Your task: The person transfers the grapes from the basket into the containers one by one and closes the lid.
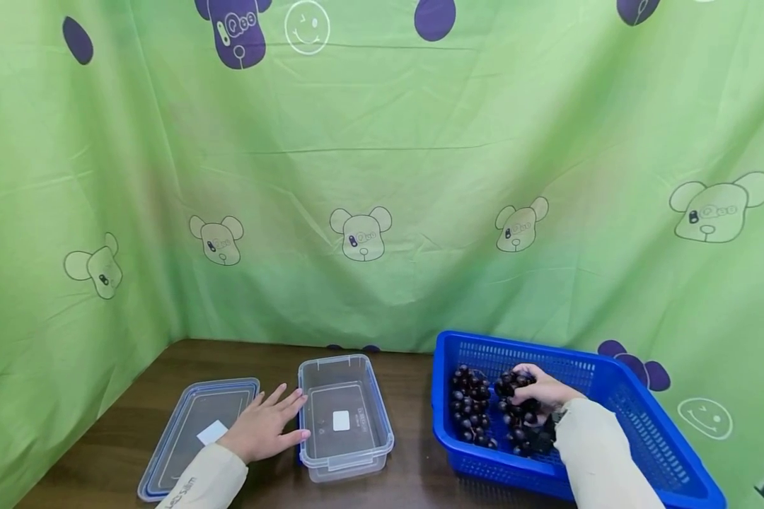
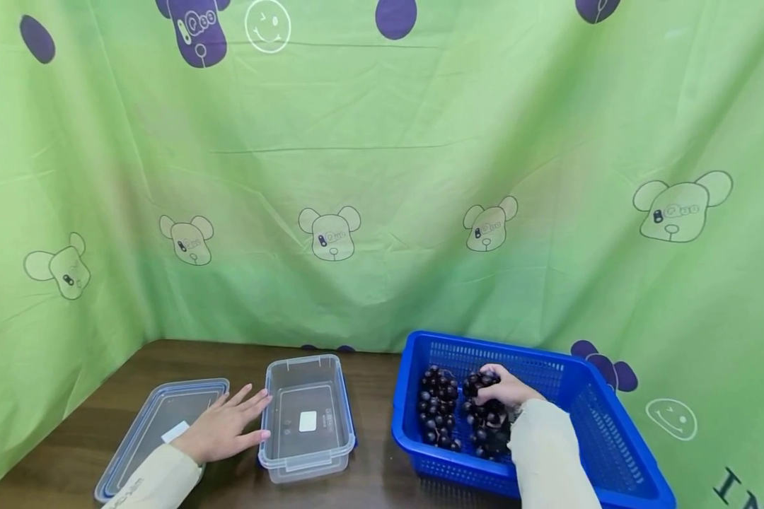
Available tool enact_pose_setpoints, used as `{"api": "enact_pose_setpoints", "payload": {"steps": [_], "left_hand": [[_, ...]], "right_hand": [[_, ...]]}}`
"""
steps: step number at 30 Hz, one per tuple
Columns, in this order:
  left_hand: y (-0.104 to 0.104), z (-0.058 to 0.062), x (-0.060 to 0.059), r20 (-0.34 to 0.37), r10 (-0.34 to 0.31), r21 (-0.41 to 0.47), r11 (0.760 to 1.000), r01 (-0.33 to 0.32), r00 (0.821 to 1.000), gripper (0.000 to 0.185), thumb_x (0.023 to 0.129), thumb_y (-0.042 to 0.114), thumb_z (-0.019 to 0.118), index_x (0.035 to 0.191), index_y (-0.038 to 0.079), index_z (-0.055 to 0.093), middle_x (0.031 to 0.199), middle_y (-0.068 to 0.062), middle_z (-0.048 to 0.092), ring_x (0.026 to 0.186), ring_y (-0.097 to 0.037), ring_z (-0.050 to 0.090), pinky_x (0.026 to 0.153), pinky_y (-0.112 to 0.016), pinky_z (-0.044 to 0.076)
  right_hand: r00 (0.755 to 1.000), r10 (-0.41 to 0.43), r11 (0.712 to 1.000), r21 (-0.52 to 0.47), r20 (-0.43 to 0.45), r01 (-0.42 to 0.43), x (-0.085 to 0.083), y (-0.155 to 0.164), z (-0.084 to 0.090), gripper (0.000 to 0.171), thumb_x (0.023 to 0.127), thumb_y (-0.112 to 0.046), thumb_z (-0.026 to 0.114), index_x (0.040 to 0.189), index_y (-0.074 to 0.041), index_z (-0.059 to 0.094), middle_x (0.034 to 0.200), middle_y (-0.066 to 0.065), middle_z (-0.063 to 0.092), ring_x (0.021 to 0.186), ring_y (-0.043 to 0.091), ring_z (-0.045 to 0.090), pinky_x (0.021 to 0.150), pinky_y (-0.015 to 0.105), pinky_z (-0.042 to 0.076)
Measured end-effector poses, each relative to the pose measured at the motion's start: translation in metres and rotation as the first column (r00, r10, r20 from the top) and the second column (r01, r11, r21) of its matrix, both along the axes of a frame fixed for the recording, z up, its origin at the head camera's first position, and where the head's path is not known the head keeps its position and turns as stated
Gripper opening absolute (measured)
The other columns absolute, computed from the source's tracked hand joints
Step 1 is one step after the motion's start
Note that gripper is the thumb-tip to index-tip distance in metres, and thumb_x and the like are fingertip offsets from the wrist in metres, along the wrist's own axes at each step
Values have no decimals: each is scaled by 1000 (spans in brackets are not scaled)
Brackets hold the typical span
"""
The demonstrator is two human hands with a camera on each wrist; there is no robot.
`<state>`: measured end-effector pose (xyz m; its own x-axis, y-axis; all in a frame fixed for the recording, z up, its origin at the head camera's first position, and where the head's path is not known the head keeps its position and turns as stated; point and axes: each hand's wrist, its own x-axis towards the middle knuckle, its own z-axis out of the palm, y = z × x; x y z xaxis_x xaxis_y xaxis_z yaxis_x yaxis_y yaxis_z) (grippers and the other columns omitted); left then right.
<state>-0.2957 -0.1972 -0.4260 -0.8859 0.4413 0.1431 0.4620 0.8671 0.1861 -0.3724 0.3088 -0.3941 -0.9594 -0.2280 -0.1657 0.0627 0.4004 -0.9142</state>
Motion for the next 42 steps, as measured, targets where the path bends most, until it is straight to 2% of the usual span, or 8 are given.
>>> {"api": "enact_pose_setpoints", "payload": {"steps": [8, 12, 15, 18, 19, 25, 32, 42], "left_hand": [[0, 3, 0, 16, 2, 6, 1000, -2, 1000, 67, 94, 51, 50, 141, 5, 47, 146, -12, 44, 137, -42, 29, 105, -66, 22], [1, 1, 0, -10, -7, -10, 1000, 7, 1000, 67, 94, 52, 48, 141, 4, 47, 145, -12, 45, 136, -42, 31, 104, -66, 24], [2, 0, -1, -48, -25, -31, 999, 23, 999, 65, 95, 51, 48, 139, 3, 49, 143, -13, 47, 135, -42, 34, 103, -65, 27], [3, 1, -2, -84, -39, -49, 998, 35, 996, 64, 95, 51, 48, 138, 3, 51, 141, -13, 50, 133, -42, 36, 102, -65, 29], [2, 1, -2, -89, -41, -52, 998, 37, 995, 64, 95, 51, 49, 137, 4, 51, 141, -13, 50, 133, -43, 36, 102, -65, 29], [0, 2, -2, -67, -47, -53, 998, 43, 997, 64, 94, 50, 50, 137, 3, 52, 140, -14, 50, 133, -44, 35, 102, -65, 28], [0, 2, -2, -50, -43, -57, 998, 40, 998, 64, 94, 50, 50, 137, 3, 52, 141, -14, 50, 134, -43, 35, 103, -65, 28], [0, 5, 1, -23, -30, -45, 999, 29, 999, 65, 94, 51, 49, 138, 3, 51, 142, -13, 48, 134, -43, 34, 103, -65, 27]], "right_hand": [[999, 52, 995, -82, 17, -50, 8, 17, 21, 60, 81, -3, 59, 130, -1, 24, 120, 27, 31, 86, 24, 51, 62, 41, 53], [996, 87, 993, -85, 34, -84, 11, 23, 27, 51, 85, -4, 57, 127, -20, 35, 112, 21, 40, 87, 22, 52, 66, 42, 51], [992, 117, 990, -89, 45, -113, 16, 25, 31, 47, 84, -3, 58, 119, -28, 38, 120, 22, 33, 89, 25, 49, 67, 43, 49], [990, 133, 986, -103, 44, -128, 19, 24, 35, 49, 84, -1, 58, 120, -25, 37, 130, 25, 15, 89, 27, 46, 67, 44, 47], [990, 136, 985, -112, 41, -131, 20, 23, 36, 48, 84, -1, 59, 120, -26, 37, 128, 25, 15, 88, 26, 45, 66, 44, 47], [983, 181, 964, -199, -12, -179, 18, 12, 42, 45, 86, -1, 56, 110, -37, 40, 101, 9, 39, 79, 17, 47, 63, 38, 51], [968, 243, 913, -326, -53, -247, 13, -13, 46, 45, 85, 3, 52, 106, -35, 40, 106, 9, 41, 81, 18, 55, 57, 31, 51], [972, 221, 907, -349, -79, -234, 7, -44, 54, 52, 80, 5, 51, 111, -34, 37, 109, 11, 42, 85, 20, 58, 58, 32, 53]]}}
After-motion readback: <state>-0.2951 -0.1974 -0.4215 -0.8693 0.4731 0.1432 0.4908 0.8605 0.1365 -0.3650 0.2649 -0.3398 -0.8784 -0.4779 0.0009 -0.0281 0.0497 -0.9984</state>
